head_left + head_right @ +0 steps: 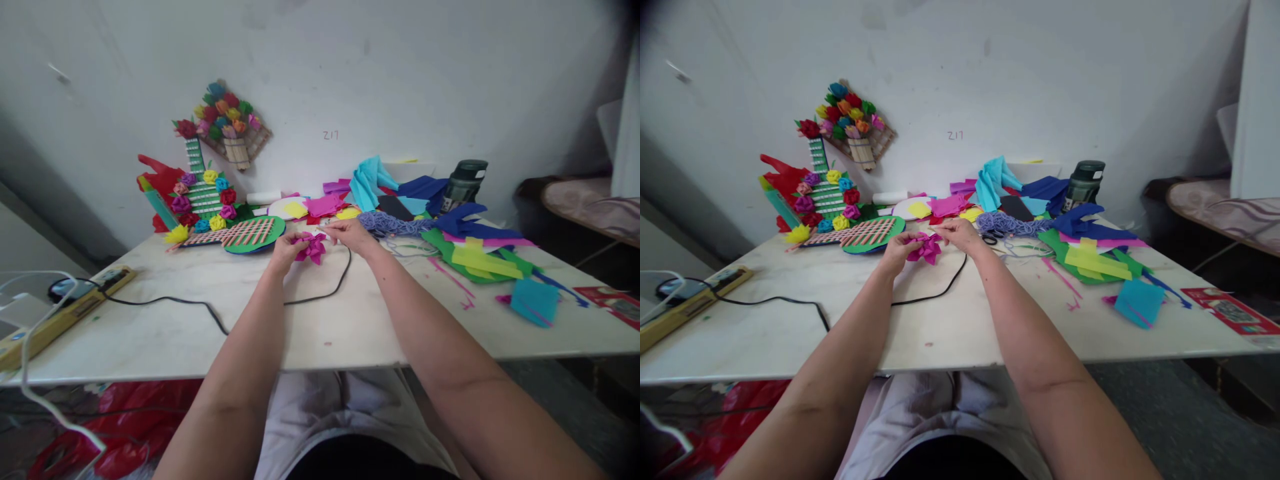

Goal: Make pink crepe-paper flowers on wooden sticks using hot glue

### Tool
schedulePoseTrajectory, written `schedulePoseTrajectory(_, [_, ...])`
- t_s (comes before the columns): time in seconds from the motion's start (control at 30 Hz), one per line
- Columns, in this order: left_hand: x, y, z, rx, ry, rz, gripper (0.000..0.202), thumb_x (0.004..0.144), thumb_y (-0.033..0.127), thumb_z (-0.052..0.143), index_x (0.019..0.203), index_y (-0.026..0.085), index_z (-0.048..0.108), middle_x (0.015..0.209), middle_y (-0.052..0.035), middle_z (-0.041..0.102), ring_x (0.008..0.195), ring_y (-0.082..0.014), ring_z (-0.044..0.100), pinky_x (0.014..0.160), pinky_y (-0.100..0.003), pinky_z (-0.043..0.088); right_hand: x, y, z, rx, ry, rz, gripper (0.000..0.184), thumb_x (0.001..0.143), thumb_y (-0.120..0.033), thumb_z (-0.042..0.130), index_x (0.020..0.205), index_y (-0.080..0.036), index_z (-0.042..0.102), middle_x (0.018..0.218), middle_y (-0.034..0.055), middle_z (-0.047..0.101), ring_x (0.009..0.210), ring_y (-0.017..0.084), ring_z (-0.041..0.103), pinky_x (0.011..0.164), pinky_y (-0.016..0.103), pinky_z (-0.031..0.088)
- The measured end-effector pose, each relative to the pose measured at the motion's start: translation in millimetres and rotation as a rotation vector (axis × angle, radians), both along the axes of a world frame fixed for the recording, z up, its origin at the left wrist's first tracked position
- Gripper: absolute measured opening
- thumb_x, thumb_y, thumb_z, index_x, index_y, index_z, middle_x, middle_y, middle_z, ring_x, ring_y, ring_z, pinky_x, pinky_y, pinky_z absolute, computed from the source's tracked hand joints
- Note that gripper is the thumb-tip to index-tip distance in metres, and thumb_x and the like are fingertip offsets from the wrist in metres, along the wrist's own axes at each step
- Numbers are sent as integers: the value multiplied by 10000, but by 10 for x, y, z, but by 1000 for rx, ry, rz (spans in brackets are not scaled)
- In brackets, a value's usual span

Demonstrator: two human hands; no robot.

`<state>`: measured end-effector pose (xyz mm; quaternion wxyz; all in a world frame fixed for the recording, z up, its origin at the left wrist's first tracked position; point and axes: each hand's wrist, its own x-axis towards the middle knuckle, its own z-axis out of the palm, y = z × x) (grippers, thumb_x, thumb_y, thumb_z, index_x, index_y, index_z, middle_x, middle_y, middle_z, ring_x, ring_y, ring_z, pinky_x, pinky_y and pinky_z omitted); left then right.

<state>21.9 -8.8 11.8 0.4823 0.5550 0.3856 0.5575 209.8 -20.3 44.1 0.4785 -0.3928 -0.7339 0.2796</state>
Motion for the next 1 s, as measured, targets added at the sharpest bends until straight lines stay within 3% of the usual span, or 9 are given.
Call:
schedulePoseTrajectory(0.1, [5,-8,8,4,-1,9,369,446,288,822,748,122,691,617,-32,660,512,-105,559,496,-210,427,27,41,-42,-47,30,-17,339,694,-414,627,833,-124,735,503,-21,547,506,81,437,532,225,368])
schedulePoseTrajectory(0.3, [-2,-25,15,-10,2,6,416,447,306,826,791,117,691,613,-32,660,495,-102,558,474,-202,408,17,54,-66,-186,131,-26,400,582,-444,704,807,-116,745,609,40,653,452,64,402,437,220,316])
schedulePoseTrajectory(0.5, [-30,-14,-19,13,4,11,427,458,336,826,798,118,688,620,-28,657,522,-110,573,506,-214,432,44,67,-65,-128,88,-59,372,626,-408,667,837,-115,753,619,45,665,535,95,469,493,219,349])
schedulePoseTrajectory(0.67, [-35,-48,-18,20,14,19,448,457,341,828,814,111,686,604,-26,650,511,-108,569,512,-218,432,67,137,-109,-28,-26,-112,249,665,-339,621,709,-126,743,552,21,622,592,118,522,581,230,378])
schedulePoseTrajectory(1.0, [-45,-40,-24,27,-31,18,403,457,328,828,771,126,678,633,-25,658,522,-106,569,515,-223,442,44,49,-43,-19,-261,-358,339,650,-481,627,592,-151,681,537,-13,535,569,110,458,520,239,268])
